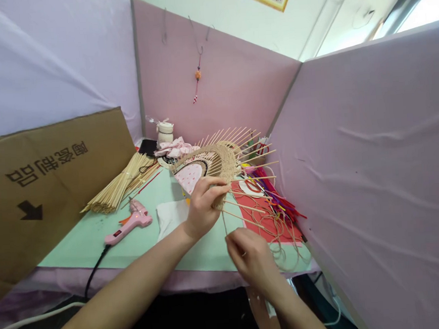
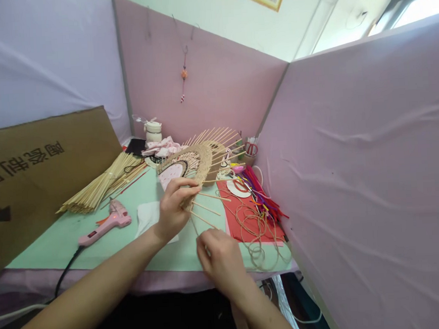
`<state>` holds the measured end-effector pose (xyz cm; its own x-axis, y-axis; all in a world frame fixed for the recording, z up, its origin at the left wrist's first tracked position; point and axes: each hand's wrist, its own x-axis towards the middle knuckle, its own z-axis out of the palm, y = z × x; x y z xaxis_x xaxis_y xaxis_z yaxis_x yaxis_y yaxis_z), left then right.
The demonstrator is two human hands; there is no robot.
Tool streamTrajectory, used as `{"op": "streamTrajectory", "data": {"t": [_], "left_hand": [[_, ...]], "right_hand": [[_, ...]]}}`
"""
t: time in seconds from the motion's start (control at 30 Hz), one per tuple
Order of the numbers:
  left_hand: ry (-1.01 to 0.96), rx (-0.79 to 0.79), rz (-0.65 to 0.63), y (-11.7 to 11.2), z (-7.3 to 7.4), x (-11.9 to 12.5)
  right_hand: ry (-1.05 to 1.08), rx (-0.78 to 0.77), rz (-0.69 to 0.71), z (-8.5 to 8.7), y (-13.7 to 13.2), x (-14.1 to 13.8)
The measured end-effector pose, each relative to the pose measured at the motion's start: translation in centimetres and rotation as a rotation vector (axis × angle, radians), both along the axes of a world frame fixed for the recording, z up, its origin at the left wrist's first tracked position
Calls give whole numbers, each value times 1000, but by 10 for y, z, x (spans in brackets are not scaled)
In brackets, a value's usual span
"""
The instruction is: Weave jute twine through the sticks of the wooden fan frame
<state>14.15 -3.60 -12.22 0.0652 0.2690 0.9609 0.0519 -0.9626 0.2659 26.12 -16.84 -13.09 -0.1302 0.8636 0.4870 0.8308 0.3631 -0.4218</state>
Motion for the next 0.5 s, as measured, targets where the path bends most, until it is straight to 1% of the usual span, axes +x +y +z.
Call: {"op": "streamTrajectory", "data": {"t": [0.1, 0.17, 0.23, 0.37, 0.5], "left_hand": [[-3, -13, -1, -1, 3, -4], [-9, -14, -12, -3, 3, -4], [-15, -10, -24, -5, 1, -3], [-6, -9, -54, -9, -4, -4], [13, -29, -48, -12, -10, -6]], "right_hand": [[334, -138, -51, -5, 17, 22], [505, -148, -83, -5, 26, 31], [607, -96, -130, -4, 34, 32], [730, 64, -219, 0, 45, 23], [739, 273, -300, 4, 50, 12]]}}
